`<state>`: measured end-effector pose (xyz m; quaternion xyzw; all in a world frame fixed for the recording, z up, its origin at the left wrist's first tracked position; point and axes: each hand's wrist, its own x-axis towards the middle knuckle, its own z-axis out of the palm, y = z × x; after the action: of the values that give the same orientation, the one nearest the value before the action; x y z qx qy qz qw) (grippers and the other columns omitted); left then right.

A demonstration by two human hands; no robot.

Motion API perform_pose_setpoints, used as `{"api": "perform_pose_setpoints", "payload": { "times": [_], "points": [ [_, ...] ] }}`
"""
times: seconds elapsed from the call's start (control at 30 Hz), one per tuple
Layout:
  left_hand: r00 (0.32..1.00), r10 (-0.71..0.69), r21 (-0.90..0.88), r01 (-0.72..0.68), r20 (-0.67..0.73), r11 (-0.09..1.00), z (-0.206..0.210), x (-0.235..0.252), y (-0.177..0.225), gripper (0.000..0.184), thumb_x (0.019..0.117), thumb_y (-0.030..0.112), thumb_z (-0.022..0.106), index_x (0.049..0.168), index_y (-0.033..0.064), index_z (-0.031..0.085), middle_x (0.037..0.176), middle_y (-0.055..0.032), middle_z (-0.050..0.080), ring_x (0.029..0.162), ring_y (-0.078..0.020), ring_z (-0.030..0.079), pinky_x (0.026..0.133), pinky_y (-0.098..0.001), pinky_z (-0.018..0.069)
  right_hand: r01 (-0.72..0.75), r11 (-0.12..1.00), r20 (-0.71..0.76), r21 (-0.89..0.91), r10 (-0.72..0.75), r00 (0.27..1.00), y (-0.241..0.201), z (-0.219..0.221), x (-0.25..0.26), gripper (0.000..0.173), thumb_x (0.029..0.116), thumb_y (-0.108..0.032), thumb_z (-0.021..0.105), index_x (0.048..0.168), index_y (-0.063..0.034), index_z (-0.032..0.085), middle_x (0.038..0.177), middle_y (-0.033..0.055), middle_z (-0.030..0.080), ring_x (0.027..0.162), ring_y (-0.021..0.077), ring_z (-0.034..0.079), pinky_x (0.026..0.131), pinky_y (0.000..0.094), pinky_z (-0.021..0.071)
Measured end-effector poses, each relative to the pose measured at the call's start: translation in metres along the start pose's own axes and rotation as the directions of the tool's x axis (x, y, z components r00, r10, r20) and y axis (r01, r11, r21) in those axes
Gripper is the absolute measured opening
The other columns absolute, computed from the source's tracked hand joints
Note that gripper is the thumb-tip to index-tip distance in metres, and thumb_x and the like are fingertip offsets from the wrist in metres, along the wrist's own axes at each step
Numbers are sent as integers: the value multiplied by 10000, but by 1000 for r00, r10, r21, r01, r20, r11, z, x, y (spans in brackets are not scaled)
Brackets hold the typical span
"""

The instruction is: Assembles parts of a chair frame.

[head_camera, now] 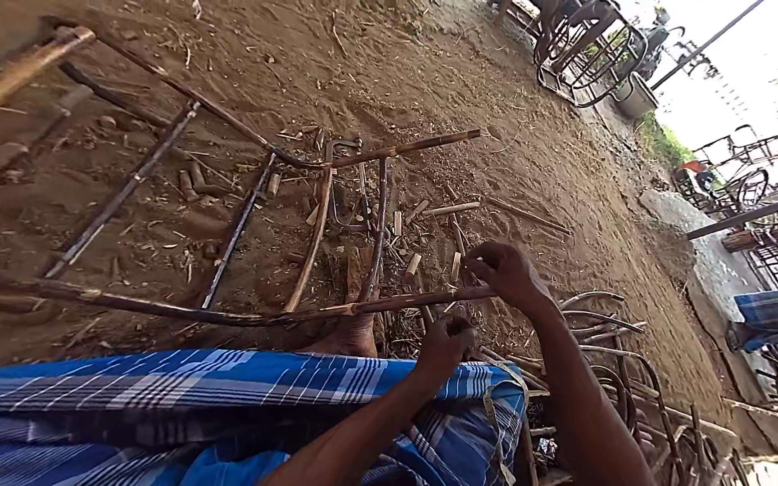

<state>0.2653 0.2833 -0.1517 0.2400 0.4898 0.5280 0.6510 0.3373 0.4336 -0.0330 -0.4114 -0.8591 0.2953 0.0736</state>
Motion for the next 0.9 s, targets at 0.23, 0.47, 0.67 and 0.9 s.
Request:
{"api": "perform_pose_setpoints", "payload": {
  "times": [0.23,0.47,0.67,0.9],
  "points": [
    [861,308,834,-486,405,263,-33,-37,46,318,967,344,701,1217,149,708,1202,-78,692,1084,-267,687,910,-514,586,-506,830,-606,235,532,592,111,-6,-210,218,1036,-189,590,1171,-57,698,883,115,698,723,240,656,684,486,561],
    [919,135,917,-386,371,101,-86,59,64,442,995,466,655,1268,120,635,976,-130,712,884,-326,711,794,-602,572,-948,287,-361,139,906,221,258,116,-362,352,1014,-286,578,1242,-44,693,1242,254,674,1190,426,633,1024,627,470],
    [737,542,867,-498,404,30,-112,11,149,396,1059,408,499,1008,37,631,678,-82,568,584,-249,582,559,-511,496,-983,173,-287,59,946,149,246,129,-350,543,1009,-348,590,1397,28,539,1307,308,622,1223,462,612,999,621,490],
    [403,909,921,-386,110,60,-190,-94,340,560,1068,602,276,967,114,533,716,18,475,540,-124,476,522,-373,463,-887,455,-442,79,814,378,186,79,-268,433,1010,-264,574,1342,12,601,1323,340,586,1221,516,583,957,682,483]
  ]
}}
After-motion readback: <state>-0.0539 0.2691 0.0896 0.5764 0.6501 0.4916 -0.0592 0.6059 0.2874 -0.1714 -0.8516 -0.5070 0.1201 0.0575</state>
